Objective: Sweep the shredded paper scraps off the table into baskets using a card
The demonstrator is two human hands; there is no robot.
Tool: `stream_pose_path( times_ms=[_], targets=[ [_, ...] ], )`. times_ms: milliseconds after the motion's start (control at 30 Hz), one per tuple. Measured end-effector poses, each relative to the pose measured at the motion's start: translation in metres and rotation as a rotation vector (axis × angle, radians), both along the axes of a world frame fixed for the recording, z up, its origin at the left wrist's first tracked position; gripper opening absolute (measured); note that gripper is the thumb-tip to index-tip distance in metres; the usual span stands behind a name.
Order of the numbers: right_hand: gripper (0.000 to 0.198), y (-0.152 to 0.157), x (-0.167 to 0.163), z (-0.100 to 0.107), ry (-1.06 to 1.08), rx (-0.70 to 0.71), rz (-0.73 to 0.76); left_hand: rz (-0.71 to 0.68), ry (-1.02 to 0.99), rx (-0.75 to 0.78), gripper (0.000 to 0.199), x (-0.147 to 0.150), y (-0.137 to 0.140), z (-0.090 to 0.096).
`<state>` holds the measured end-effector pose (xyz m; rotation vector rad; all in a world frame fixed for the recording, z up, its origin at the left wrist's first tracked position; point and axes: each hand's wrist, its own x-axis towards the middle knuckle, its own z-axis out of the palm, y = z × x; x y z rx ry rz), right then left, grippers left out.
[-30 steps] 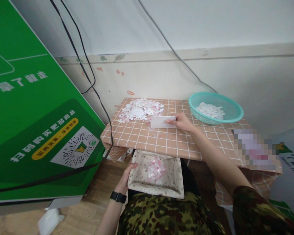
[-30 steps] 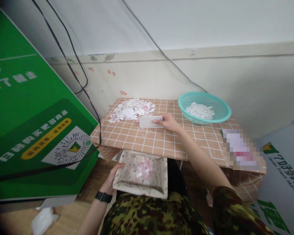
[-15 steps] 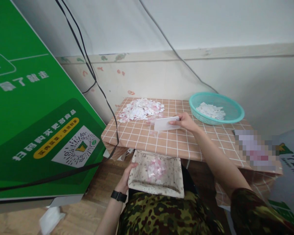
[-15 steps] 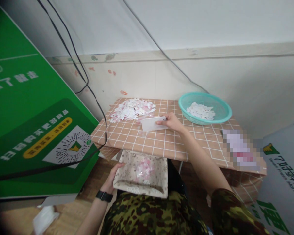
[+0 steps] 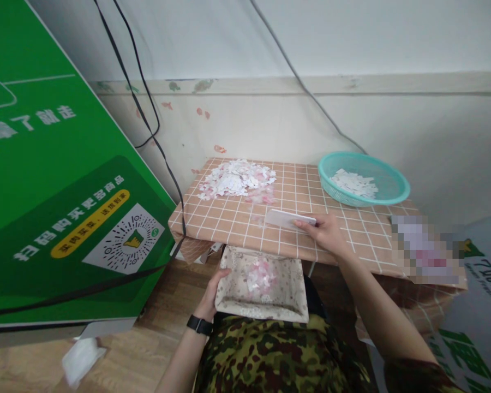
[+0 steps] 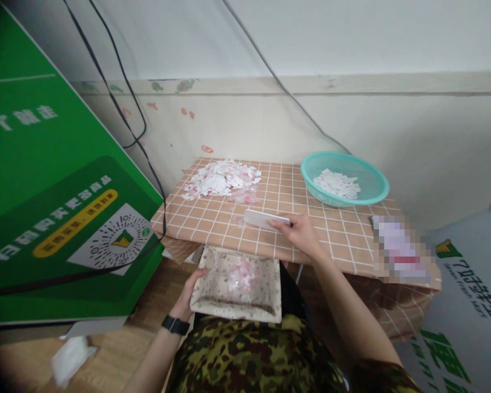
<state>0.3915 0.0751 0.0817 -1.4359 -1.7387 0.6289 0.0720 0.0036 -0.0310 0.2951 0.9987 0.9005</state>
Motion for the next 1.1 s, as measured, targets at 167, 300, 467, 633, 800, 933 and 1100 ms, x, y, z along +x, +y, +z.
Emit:
stream_pose_path(
  times_ms=[167,300,467,633,800,933,1100],
  targets=[
    [0.031,-0.009,-0.007,-0.006,0.012,0.038,0.005,0.024,0.02,0.021,0.05,0.001,0.003,0.001],
    [0.032,-0.005,-0.014,-0.002,0.006,0.033,-0.004,0.026,0.032,0.017,0.046,0.0,0.005,0.003],
    [0.032,0.004,-0.021,-0.001,0.006,0.045,-0.004,0.041,0.024,0.01,0.051,-0.003,0.004,0.003],
    [0.032,0.008,-0.025,-0.002,0.043,0.046,0.015,0.06,0.03,0.03,0.056,-0.004,0.002,0.007],
    [0.027,0.006,-0.026,0.002,0.021,0.019,0.119,0.069,0.041,0.009,0.056,-0.005,0.0,0.01],
    [0.025,-0.008,-0.027,0.003,0.016,0.014,0.177,0.078,0.036,0.03,0.058,-0.005,0.002,0.008],
    [0.022,-0.04,-0.033,0.001,0.07,0.002,0.271,0.099,0.031,0.108,0.056,-0.006,0.006,0.007]
  ],
)
